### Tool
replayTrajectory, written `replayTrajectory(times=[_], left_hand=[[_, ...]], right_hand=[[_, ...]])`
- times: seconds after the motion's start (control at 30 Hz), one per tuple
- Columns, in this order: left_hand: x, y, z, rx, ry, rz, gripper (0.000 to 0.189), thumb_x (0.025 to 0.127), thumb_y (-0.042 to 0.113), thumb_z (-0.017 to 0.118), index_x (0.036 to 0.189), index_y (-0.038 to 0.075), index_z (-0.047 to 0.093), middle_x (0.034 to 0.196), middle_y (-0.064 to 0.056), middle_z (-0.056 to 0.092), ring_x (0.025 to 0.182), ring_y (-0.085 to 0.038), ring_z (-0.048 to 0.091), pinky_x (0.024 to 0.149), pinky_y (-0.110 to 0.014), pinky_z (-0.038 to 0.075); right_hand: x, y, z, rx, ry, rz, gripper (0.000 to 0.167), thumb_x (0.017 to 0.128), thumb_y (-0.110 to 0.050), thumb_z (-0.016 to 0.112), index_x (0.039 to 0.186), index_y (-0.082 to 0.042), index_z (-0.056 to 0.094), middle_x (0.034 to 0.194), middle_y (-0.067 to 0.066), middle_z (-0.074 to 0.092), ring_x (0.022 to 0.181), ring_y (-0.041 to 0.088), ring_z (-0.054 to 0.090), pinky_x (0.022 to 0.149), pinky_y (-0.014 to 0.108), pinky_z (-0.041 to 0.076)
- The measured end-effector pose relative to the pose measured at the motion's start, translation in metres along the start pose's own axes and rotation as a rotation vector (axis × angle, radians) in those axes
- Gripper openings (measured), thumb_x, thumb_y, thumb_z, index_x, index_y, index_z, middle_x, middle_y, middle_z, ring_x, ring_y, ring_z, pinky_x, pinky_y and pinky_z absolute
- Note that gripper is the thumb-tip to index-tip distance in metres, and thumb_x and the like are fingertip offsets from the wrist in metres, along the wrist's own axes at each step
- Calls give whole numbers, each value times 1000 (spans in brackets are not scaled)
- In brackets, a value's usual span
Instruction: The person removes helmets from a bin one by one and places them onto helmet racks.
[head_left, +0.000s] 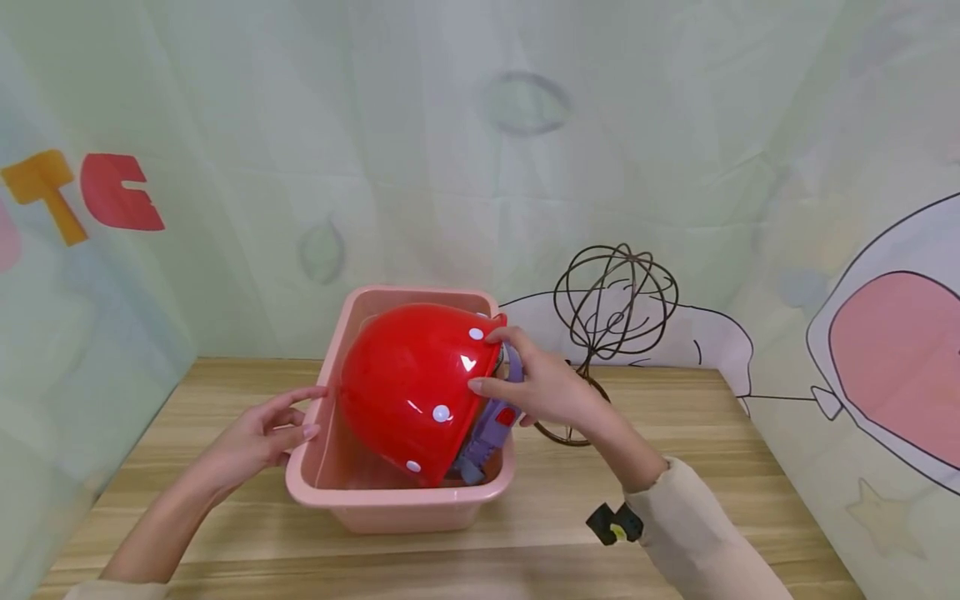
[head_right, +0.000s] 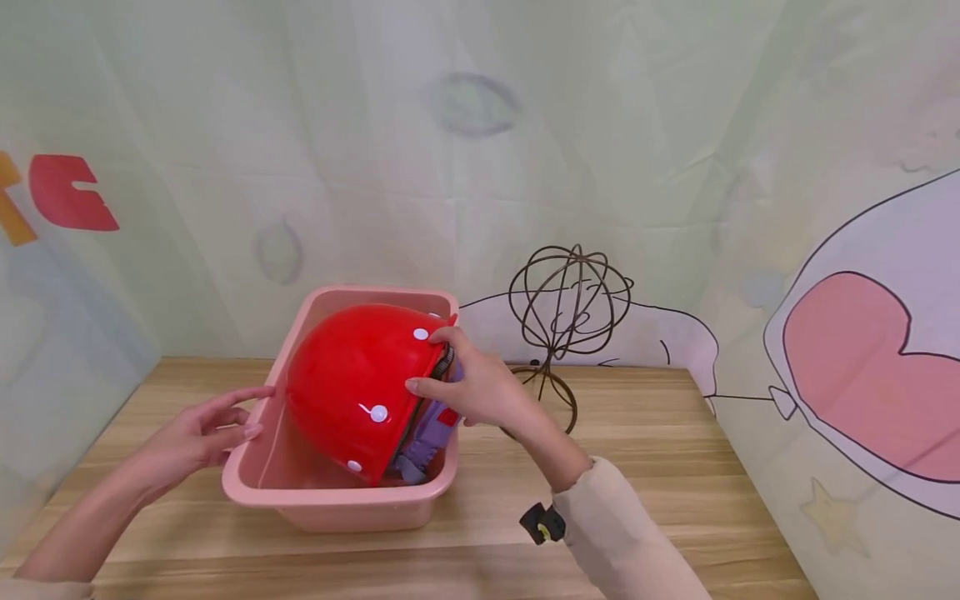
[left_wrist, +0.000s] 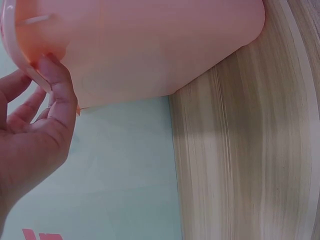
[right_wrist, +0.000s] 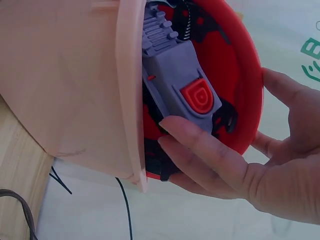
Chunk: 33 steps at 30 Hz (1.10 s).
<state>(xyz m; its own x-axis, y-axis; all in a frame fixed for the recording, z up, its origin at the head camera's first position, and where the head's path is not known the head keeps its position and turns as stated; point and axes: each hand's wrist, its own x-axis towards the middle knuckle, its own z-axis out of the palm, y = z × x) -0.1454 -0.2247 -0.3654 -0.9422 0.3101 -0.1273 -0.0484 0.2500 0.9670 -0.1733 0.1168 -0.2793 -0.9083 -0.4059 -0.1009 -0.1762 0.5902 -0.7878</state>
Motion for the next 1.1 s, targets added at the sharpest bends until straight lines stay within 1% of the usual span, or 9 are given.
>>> replayTrajectory(times=[0.23,0.33,0.5,0.73,1.1], left_hand=[[0,0,1,8,8,-5,58,91,15,57,139,-1,29,96,-15,52,81,-18,59,65,-35,54],[0,0,0,6,2,3,58,91,15,57,139,-1,29,97,-16,52,81,-19,59,66,-35,54],[0,0,0,7,6,-6,59,90,16,58,139,0,29,97,-16,53,82,-20,59,67,-36,54],[0,0,0,8,3,1,58,91,16,57,139,0,29,95,-14,52,81,-18,59,66,-35,54],[1,-1,0,15,6,-1,59,91,16,56,140,0,28,96,-15,52,82,-18,59,67,-35,54]], right_hand=[[0,2,4,35,48,17,56,81,-23,68,129,-22,38,105,13,55,71,21,62,50,34,54],[0,2,6,41,78,37,53,81,-22,68,126,-23,40,98,12,57,69,22,62,50,34,53],[-1,3,7,48,119,62,51,80,-21,68,124,-24,42,88,11,58,67,22,61,51,33,53],[-1,3,7,90,156,94,50,79,-19,67,123,-22,44,88,13,58,69,24,61,52,36,54],[0,8,8,146,216,115,49,77,-17,69,121,-25,48,96,14,55,75,25,60,50,33,53]])
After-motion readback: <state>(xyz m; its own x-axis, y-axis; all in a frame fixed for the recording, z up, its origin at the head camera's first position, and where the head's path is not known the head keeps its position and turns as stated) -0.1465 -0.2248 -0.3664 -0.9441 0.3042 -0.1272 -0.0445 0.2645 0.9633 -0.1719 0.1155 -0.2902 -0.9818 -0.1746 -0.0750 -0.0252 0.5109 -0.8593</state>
